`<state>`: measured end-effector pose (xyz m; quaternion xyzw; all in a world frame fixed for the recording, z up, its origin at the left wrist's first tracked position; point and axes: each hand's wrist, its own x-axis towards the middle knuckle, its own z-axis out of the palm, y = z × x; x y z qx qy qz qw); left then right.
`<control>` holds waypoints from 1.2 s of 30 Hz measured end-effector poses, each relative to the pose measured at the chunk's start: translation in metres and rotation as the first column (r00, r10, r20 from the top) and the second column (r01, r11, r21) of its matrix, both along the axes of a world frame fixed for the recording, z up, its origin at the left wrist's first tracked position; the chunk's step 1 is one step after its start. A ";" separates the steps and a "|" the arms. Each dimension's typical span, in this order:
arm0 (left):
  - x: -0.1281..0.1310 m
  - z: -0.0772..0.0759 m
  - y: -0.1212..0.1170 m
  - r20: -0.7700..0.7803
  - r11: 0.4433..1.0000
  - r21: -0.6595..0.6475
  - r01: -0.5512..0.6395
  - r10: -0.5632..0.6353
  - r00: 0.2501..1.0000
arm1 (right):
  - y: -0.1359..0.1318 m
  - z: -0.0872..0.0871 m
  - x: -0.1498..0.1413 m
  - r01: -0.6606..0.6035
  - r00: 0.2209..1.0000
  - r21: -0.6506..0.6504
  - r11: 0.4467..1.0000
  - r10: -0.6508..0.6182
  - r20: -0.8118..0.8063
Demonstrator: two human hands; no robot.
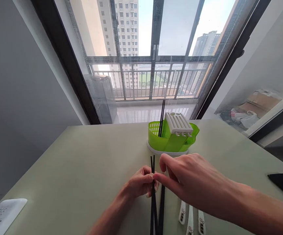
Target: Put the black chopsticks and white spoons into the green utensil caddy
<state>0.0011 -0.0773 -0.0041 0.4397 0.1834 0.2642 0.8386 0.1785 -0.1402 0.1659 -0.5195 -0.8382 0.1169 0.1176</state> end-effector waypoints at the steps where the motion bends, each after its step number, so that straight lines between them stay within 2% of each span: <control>1: 0.000 0.000 0.000 0.003 1.000 0.008 0.020 -0.020 1.000 | 0.005 -0.001 -0.001 0.039 0.998 -0.094 0.995 -0.043 -0.043; 3: -0.001 0.000 -0.001 0.008 0.998 0.026 0.063 -0.063 0.998 | 0.011 -0.005 -0.003 0.034 0.975 -0.274 0.961 -0.092 -0.200; 5: -0.001 -0.001 -0.001 0.023 0.994 0.046 0.100 -0.101 0.995 | 0.012 -0.012 -0.007 -0.025 0.921 -0.387 0.922 -0.129 -0.368; 8: 0.001 -0.002 -0.001 0.065 0.991 0.073 0.115 -0.120 0.991 | 0.011 -0.019 -0.013 -0.107 0.839 -0.466 0.878 -0.171 -0.516; 10: 0.003 -0.001 -0.001 0.094 0.990 0.083 0.117 -0.125 0.988 | 0.010 -0.017 -0.016 -0.136 0.798 -0.466 0.874 -0.182 -0.575; 12: 0.005 0.000 -0.002 0.121 0.988 0.087 0.126 -0.136 0.983 | 0.009 -0.008 -0.016 -0.128 0.770 -0.414 0.901 -0.173 -0.614; 15: 0.008 0.004 -0.003 0.172 0.993 0.089 0.080 -0.094 0.981 | 0.010 0.009 -0.010 -0.039 0.774 -0.236 0.971 -0.120 -0.622; 18: 0.010 0.009 -0.003 0.126 0.986 0.121 -0.113 0.098 0.987 | 0.013 0.021 0.001 0.048 0.830 0.050 0.998 -0.012 -0.558; 21: 0.013 0.014 0.000 -0.035 0.904 0.256 -0.342 0.362 0.931 | 0.015 0.019 0.011 0.035 0.884 0.236 0.971 0.080 -0.461; 23: 0.014 0.017 0.002 -0.102 0.834 0.340 -0.434 0.492 0.865 | 0.017 0.014 0.016 0.024 0.902 0.276 0.961 0.099 -0.421; 25: 0.016 0.020 0.001 -0.128 0.791 0.385 -0.476 0.556 0.821 | 0.018 0.008 0.021 0.036 0.915 0.303 0.952 0.091 -0.393; 33: 0.021 0.025 -0.007 -0.164 0.746 0.518 -0.418 0.567 0.807 | 0.024 0.001 0.032 0.049 0.925 0.286 0.957 0.064 -0.374; 36: 0.021 0.026 -0.005 -0.187 0.756 0.524 -0.392 0.551 0.813 | 0.027 0.001 0.033 0.040 0.927 0.272 0.962 0.066 -0.370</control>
